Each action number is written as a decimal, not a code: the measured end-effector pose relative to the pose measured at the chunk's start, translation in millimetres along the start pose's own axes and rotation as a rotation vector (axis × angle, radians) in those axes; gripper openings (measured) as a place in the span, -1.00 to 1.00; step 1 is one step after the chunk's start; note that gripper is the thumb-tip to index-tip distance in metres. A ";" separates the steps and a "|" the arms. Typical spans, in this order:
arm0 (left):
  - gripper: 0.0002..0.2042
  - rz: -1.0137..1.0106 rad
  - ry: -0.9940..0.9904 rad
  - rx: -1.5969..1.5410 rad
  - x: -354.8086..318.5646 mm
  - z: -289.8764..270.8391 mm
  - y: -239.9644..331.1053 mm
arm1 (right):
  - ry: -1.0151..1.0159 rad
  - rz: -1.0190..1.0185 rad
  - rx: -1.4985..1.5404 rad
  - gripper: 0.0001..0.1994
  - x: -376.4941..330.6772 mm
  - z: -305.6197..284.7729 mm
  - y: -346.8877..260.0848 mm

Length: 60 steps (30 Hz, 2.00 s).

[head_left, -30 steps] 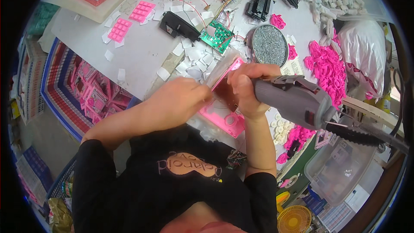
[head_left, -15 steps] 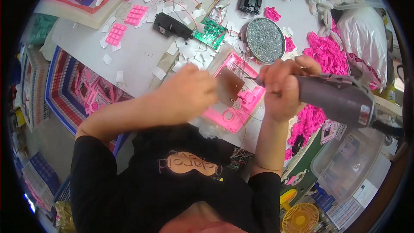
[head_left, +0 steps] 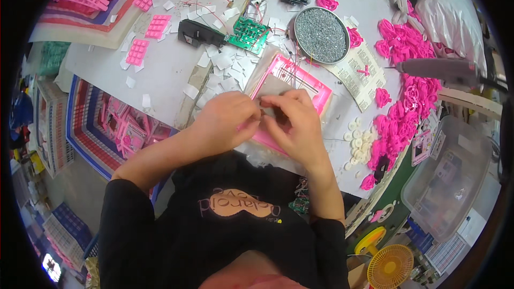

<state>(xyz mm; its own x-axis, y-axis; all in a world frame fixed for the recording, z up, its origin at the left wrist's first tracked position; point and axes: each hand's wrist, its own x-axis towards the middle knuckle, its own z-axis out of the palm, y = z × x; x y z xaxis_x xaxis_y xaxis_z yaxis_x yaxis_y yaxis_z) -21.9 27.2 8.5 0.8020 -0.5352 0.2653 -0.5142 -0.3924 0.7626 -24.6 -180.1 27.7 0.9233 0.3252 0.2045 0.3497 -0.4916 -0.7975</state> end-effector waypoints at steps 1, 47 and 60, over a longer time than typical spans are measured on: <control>-0.83 -0.002 0.019 0.018 1.0 1.1 0.5 | -0.024 0.043 0.050 -0.69 0.9 2.1 0.3; -0.82 -0.206 0.057 0.075 -2.6 5.6 9.7 | 0.072 0.206 0.170 -0.72 -12.7 8.4 2.4; -0.90 -0.238 0.154 -0.123 -1.2 13.7 10.3 | 0.213 0.085 -0.007 -0.79 -28.4 14.8 -11.9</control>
<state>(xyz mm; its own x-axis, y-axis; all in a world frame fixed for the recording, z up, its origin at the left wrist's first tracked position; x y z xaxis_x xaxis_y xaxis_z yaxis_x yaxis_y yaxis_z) -32.3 13.5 8.0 0.9370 -0.3156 0.1495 -0.2729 -0.3946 0.8774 -57.3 -171.5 22.9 0.9618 0.1049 0.2527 0.2699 -0.5159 -0.8131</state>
